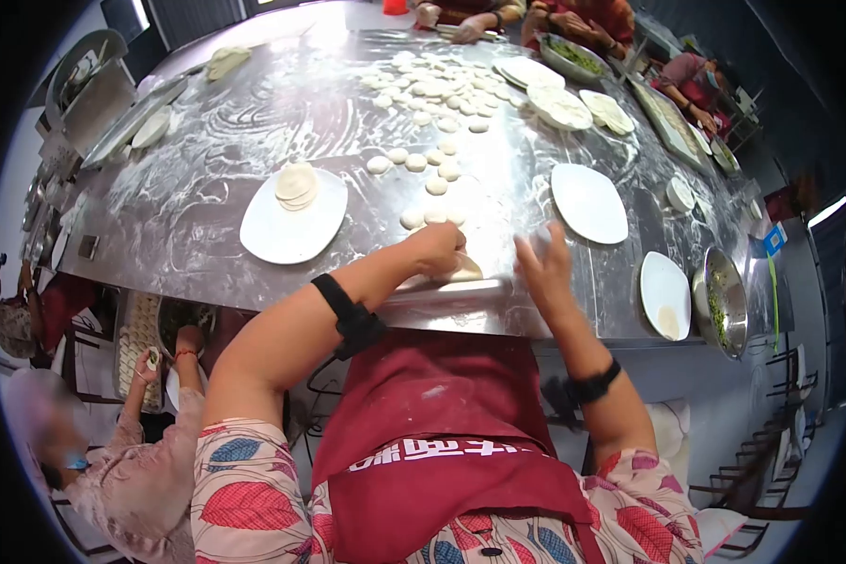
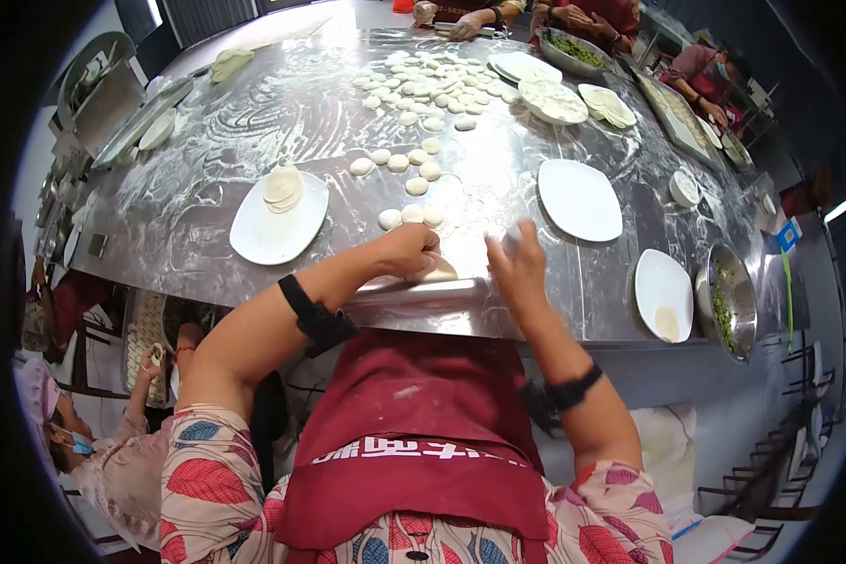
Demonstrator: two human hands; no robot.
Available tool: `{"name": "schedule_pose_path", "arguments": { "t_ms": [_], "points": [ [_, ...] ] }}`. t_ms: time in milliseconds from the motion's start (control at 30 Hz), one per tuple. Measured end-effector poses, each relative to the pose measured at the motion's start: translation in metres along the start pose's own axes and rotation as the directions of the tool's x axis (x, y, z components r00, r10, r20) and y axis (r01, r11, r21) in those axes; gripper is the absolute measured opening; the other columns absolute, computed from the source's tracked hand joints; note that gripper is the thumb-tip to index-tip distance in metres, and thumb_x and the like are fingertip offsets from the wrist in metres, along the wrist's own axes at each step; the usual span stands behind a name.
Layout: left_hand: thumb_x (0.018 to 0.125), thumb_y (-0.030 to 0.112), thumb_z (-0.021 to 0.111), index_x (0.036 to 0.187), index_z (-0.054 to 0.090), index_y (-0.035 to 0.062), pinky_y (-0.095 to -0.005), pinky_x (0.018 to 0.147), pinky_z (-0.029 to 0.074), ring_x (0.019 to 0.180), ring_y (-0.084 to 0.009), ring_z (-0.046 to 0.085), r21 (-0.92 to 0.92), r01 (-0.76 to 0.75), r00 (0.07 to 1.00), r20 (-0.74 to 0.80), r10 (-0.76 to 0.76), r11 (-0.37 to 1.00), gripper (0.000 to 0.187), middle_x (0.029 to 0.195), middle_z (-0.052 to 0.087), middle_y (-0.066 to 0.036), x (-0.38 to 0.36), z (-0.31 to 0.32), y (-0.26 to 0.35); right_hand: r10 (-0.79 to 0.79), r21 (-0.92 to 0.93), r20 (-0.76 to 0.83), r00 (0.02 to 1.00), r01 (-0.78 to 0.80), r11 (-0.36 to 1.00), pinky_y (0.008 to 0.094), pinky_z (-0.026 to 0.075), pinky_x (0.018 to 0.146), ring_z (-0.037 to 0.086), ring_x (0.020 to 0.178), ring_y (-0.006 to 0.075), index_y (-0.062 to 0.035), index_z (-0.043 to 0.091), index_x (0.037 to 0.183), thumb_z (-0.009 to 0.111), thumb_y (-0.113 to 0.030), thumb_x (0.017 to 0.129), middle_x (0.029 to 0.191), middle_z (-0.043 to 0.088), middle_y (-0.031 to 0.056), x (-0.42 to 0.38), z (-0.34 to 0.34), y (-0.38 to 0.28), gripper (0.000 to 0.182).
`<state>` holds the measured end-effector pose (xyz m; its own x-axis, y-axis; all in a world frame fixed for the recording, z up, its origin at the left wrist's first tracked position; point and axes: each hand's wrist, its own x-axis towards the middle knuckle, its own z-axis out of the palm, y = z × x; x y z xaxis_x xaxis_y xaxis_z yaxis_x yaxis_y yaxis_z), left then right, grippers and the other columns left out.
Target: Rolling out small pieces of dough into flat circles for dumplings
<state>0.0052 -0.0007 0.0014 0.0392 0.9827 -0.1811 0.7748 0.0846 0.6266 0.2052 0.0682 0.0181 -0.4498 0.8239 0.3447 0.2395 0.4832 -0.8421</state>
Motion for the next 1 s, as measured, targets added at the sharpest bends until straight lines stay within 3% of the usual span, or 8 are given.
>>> {"name": "schedule_pose_path", "arguments": {
  "t_ms": [133, 233, 333, 467, 600, 800, 933, 1000],
  "points": [
    [0.075, 0.008, 0.058, 0.088, 0.062, -0.0009, -0.0334, 0.066, 0.046, 0.075, -0.0255, 0.060, -0.272, 0.062, 0.998, 0.047, -0.051, 0.960, 0.016, 0.081, 0.064, -0.019, -0.014, -0.005, -0.002, 0.012, 0.125, 0.015, 1.000, -0.014, 0.992, 0.0251, 0.044, 0.047, 0.055, 0.052, 0.0119, -0.0012, 0.044, 0.096, 0.062, -0.008, 0.084, 0.063, 0.054, 0.0051, -0.037, -0.013, 0.001, 0.022],
    [0.077, 0.011, 0.060, 0.088, 0.061, -0.0007, -0.0335, 0.068, 0.046, 0.076, -0.0257, 0.061, -0.152, -0.034, 0.998, -0.049, 0.027, 0.988, 0.017, 0.081, 0.063, -0.019, -0.010, -0.001, 0.003, -0.102, 0.024, -0.052, 0.993, 0.104, 0.994, 0.0325, 0.044, 0.046, 0.055, 0.050, 0.0189, -0.0009, 0.043, 0.092, 0.062, -0.009, 0.081, 0.064, 0.056, 0.0119, 0.009, 0.009, 0.010, 0.024],
    [0.078, 0.016, 0.062, 0.088, 0.062, -0.0006, -0.0337, 0.069, 0.046, 0.077, -0.0257, 0.061, -0.042, 0.079, 0.992, -0.096, -0.082, 0.996, 0.019, 0.082, 0.064, -0.019, 0.007, 0.001, 0.007, -0.060, 0.017, -0.008, 0.998, 0.061, 0.998, 0.0330, 0.044, 0.046, 0.055, 0.049, 0.0193, -0.0005, 0.041, 0.095, 0.064, -0.011, 0.081, 0.061, 0.056, 0.0119, 0.043, 0.029, 0.005, 0.029],
    [0.077, 0.013, 0.057, 0.087, 0.064, -0.0013, -0.0340, 0.070, 0.046, 0.077, -0.0257, 0.061, -0.017, 0.013, 0.999, 0.038, -0.012, 1.000, 0.019, 0.082, 0.064, -0.019, 0.003, -0.001, 0.009, 0.024, 0.029, -0.006, 1.000, -0.023, 0.999, 0.0292, 0.045, 0.046, 0.056, 0.050, 0.0157, -0.0013, 0.041, 0.094, 0.064, -0.011, 0.082, 0.061, 0.057, 0.0101, 0.001, 0.001, -0.003, 0.027],
    [0.076, 0.012, 0.057, 0.085, 0.062, -0.0016, -0.0346, 0.067, 0.046, 0.075, -0.0234, 0.060, -0.232, 0.015, 0.999, -0.039, -0.025, 0.972, 0.017, 0.078, 0.064, -0.017, -0.009, 0.002, -0.005, 0.015, 0.147, 0.017, 1.000, -0.018, 0.989, 0.0242, 0.044, 0.047, 0.056, 0.053, 0.0118, -0.0015, 0.043, 0.092, 0.063, -0.008, 0.084, 0.063, 0.054, 0.0056, -0.037, -0.014, 0.002, 0.022],
    [0.078, 0.015, 0.057, 0.085, 0.062, 0.0003, -0.0356, 0.066, 0.045, 0.074, -0.0259, 0.060, -0.069, 0.066, 0.991, -0.107, -0.073, 0.995, 0.017, 0.078, 0.064, -0.017, 0.004, 0.004, 0.011, -0.035, 0.061, -0.005, 0.999, 0.035, 0.998, 0.0308, 0.043, 0.044, 0.054, 0.048, 0.0174, -0.0015, 0.039, 0.090, 0.062, -0.010, 0.083, 0.060, 0.055, 0.0117, 0.036, 0.026, 0.000, 0.026],
    [0.080, 0.015, 0.056, 0.082, 0.062, -0.0017, -0.0367, 0.066, 0.046, 0.072, -0.0280, 0.061, 0.016, -0.006, 0.999, -0.035, 0.007, 1.000, 0.018, 0.076, 0.063, -0.019, 0.005, 0.006, 0.001, 0.010, 0.048, -0.005, 1.000, -0.010, 0.999, 0.0288, 0.044, 0.044, 0.056, 0.049, 0.0152, -0.0024, 0.040, 0.089, 0.064, -0.011, 0.083, 0.059, 0.056, 0.0090, -0.005, -0.003, -0.008, 0.026],
    [0.079, 0.012, 0.057, 0.085, 0.061, -0.0017, -0.0355, 0.066, 0.045, 0.072, -0.0253, 0.060, -0.110, 0.016, 0.998, -0.060, -0.023, 0.994, 0.016, 0.076, 0.063, -0.018, 0.000, 0.005, -0.004, 0.003, 0.129, 0.020, 1.000, -0.006, 0.992, 0.0281, 0.044, 0.044, 0.056, 0.049, 0.0140, -0.0022, 0.041, 0.090, 0.064, -0.011, 0.083, 0.060, 0.057, 0.0077, -0.035, -0.014, 0.000, 0.026]
  ]
}}
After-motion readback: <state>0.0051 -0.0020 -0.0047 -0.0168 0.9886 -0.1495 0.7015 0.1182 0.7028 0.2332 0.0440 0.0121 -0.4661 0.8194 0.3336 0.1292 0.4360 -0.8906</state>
